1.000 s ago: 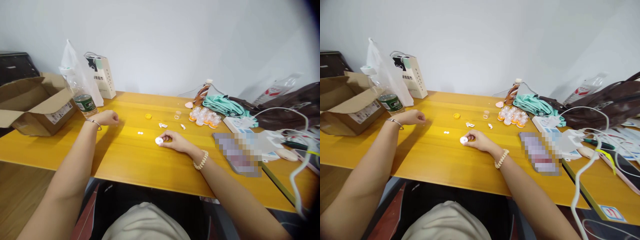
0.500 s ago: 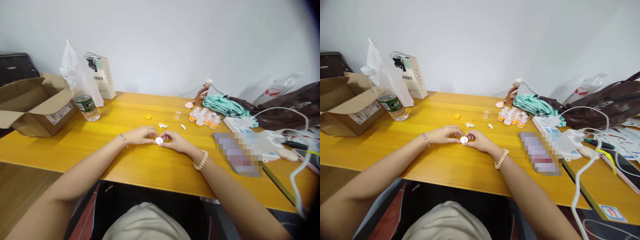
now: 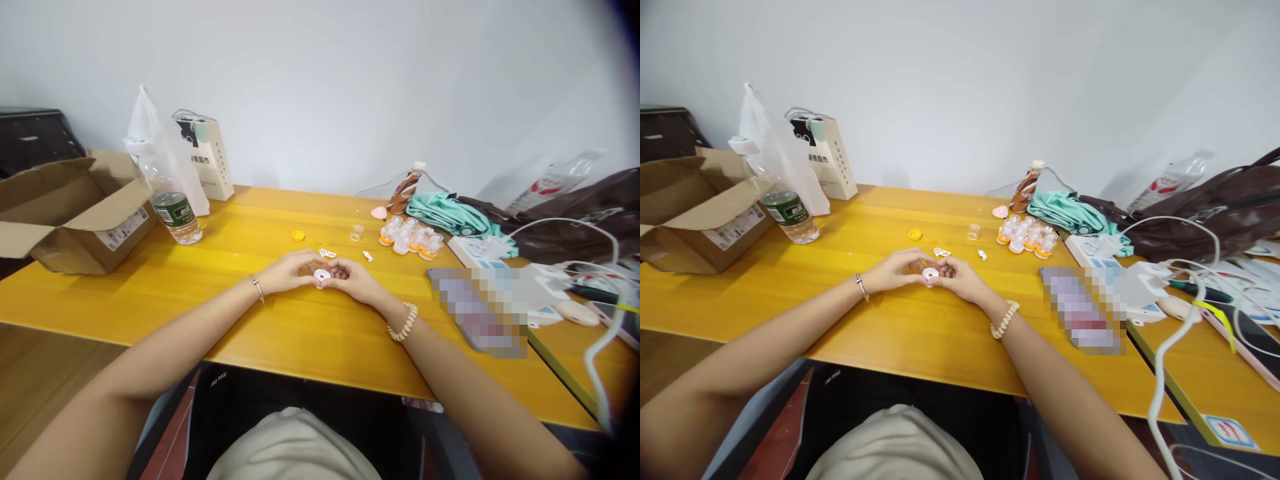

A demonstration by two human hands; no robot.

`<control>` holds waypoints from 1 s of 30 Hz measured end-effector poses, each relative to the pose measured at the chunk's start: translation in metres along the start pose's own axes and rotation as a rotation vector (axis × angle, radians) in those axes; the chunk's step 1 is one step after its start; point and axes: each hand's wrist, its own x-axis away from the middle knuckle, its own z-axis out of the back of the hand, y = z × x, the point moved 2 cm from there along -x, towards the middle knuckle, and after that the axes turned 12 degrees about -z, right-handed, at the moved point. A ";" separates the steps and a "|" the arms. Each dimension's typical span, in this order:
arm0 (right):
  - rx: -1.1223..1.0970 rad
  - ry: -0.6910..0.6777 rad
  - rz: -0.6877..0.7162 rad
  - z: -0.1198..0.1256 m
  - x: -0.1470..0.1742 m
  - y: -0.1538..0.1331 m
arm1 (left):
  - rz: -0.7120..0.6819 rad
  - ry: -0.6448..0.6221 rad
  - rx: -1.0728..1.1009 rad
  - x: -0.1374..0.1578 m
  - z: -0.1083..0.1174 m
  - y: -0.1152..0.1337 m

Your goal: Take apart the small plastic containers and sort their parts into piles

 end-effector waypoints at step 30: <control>-0.116 0.183 -0.056 0.009 -0.005 0.002 | 0.295 0.090 -0.615 0.020 0.054 -0.030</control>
